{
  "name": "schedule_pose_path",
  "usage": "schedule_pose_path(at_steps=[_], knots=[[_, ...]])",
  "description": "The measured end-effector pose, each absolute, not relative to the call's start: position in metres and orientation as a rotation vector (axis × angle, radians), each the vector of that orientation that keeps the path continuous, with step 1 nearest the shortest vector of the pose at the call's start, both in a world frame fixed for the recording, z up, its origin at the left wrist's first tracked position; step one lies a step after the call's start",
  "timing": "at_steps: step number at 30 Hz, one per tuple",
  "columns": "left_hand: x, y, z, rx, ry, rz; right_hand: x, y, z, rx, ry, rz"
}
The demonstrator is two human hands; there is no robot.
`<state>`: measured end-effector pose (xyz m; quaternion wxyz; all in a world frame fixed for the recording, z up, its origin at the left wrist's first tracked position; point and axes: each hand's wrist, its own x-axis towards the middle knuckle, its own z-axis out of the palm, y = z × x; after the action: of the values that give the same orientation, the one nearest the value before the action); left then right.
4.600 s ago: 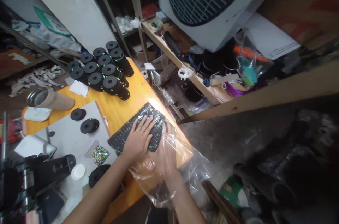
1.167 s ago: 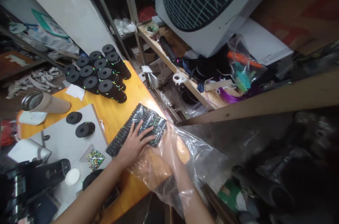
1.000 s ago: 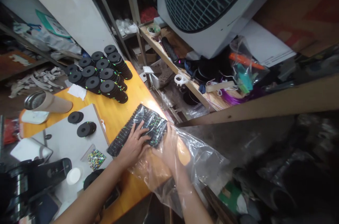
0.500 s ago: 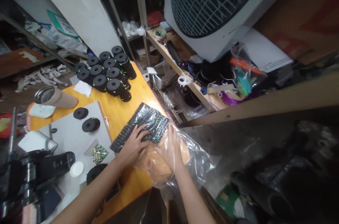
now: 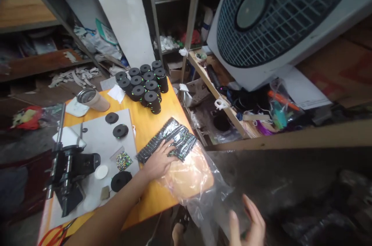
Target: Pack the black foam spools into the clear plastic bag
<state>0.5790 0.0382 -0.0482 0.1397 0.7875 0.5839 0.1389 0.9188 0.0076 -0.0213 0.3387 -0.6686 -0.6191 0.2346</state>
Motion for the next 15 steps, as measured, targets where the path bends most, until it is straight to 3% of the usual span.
schedule_pose_path(at_steps=[3,5,10,15], knots=[[0.579,0.037,-0.049,2.297,1.705,0.389,0.805,0.078,0.020,-1.194,-1.983,0.686],[0.579,0.036,-0.049,2.320,1.724,0.373,0.728,0.130,0.020,-1.004,-2.204,0.784],[0.576,0.038,-0.052,2.344,1.695,0.427,0.608,0.233,-0.034,-1.127,-2.594,1.110],[0.576,0.037,-0.060,2.326,1.670,0.491,0.601,0.255,-0.063,-1.073,-2.711,1.372]])
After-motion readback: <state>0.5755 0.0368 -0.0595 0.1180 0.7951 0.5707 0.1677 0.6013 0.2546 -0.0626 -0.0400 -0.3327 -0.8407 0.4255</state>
